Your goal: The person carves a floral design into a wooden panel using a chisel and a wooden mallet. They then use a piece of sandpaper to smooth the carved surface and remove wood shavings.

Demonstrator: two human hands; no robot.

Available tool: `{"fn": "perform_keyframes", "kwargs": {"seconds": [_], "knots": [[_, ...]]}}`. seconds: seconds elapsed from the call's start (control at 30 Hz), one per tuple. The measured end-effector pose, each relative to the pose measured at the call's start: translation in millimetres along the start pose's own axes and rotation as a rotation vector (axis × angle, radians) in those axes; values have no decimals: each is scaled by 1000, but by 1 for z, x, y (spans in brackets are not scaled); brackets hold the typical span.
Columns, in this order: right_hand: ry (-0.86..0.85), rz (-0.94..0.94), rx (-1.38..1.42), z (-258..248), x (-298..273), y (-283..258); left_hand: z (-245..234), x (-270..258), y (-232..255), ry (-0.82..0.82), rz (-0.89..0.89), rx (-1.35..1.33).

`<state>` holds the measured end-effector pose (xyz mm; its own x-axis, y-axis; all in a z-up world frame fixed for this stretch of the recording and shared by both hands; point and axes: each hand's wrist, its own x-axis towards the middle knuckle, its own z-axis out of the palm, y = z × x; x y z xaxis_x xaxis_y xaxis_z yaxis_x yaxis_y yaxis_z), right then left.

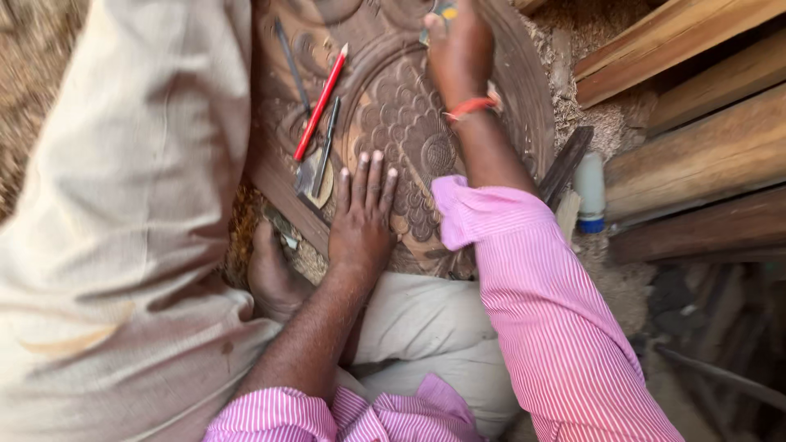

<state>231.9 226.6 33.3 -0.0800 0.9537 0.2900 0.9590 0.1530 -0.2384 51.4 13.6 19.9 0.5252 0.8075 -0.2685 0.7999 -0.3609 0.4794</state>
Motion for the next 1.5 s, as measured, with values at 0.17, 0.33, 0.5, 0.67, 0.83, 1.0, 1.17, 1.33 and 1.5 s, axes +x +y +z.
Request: {"fn": "perform_keyframes", "kwargs": {"seconds": [0.17,0.33,0.5,0.67,0.83,1.0,1.17,1.33,1.5], "knots": [[-632,587,1034,-79,-67,-25,-11,1,10,123,-33,11],[-600,799,1119,-112,-171,-15,-36,6,14,354,30,-772],[-317,221,841,-65,-208,8,-45,10,51,242,229,-396],[-377,344,827,-73,-197,22,-36,26,70,307,234,-125],[-259,767,1014,-113,-165,61,-25,80,57,373,-83,-488],[-67,691,895,-161,-155,88,-55,150,-7,540,-412,-820],[-108,596,979,-153,-153,90,-61,174,-18,491,-473,-894],[-170,550,888,-143,-155,87,-59,173,-21,369,-467,-649],[-258,526,727,-135,-153,77,-56,175,-22,526,-240,-437]]}}
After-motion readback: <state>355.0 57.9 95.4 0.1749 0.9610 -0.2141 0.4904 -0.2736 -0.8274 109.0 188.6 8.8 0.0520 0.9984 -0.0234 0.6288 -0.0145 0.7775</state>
